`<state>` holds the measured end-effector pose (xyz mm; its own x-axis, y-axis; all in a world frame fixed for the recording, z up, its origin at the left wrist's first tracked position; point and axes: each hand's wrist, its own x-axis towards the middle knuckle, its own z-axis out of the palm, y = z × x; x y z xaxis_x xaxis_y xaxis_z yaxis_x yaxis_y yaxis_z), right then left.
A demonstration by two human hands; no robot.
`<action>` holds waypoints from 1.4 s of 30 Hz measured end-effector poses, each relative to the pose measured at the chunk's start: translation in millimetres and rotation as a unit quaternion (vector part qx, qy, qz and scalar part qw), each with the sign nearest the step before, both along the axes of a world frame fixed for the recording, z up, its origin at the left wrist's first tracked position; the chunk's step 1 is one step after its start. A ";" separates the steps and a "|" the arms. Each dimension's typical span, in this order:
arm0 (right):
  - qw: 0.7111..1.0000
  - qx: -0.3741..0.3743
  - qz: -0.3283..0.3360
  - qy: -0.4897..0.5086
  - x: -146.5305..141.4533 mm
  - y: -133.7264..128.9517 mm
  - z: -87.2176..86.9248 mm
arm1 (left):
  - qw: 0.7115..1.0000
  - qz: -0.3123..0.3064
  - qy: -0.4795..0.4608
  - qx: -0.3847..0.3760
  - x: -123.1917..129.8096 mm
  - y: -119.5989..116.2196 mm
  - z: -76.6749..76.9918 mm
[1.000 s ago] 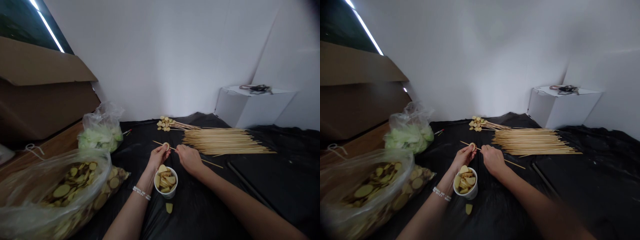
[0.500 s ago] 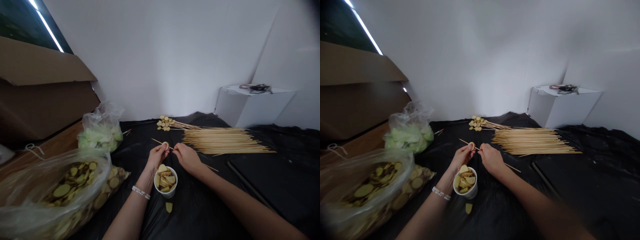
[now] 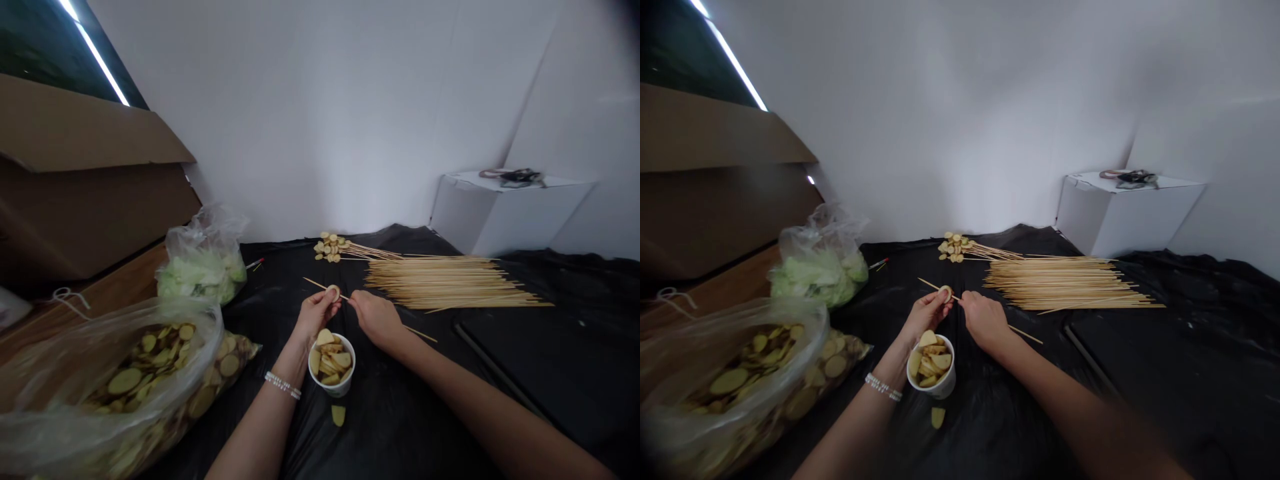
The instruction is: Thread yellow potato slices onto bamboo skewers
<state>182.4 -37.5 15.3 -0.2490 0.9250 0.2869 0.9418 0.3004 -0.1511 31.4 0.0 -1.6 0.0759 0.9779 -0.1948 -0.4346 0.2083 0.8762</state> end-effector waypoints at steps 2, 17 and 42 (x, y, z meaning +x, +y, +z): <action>1.000 0.024 0.003 -0.010 -0.9 -0.9 -1.3 | 1.000 0.017 0.001 -0.004 -0.2 -0.7 1.5; 0.997 -0.073 -0.006 0.030 1.4 1.1 5.0 | 0.998 -0.028 0.063 -0.010 -0.7 -2.3 2.1; 0.999 -0.041 -0.004 -0.008 2.1 1.4 3.9 | 0.678 -0.263 0.603 0.329 -27.1 -65.4 94.1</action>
<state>184.5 -36.1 19.1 -0.2451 0.9474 0.2059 0.9468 0.2796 -0.1595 4.2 -65.4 92.5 0.6217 0.7822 0.0400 0.6620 -0.5521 0.5069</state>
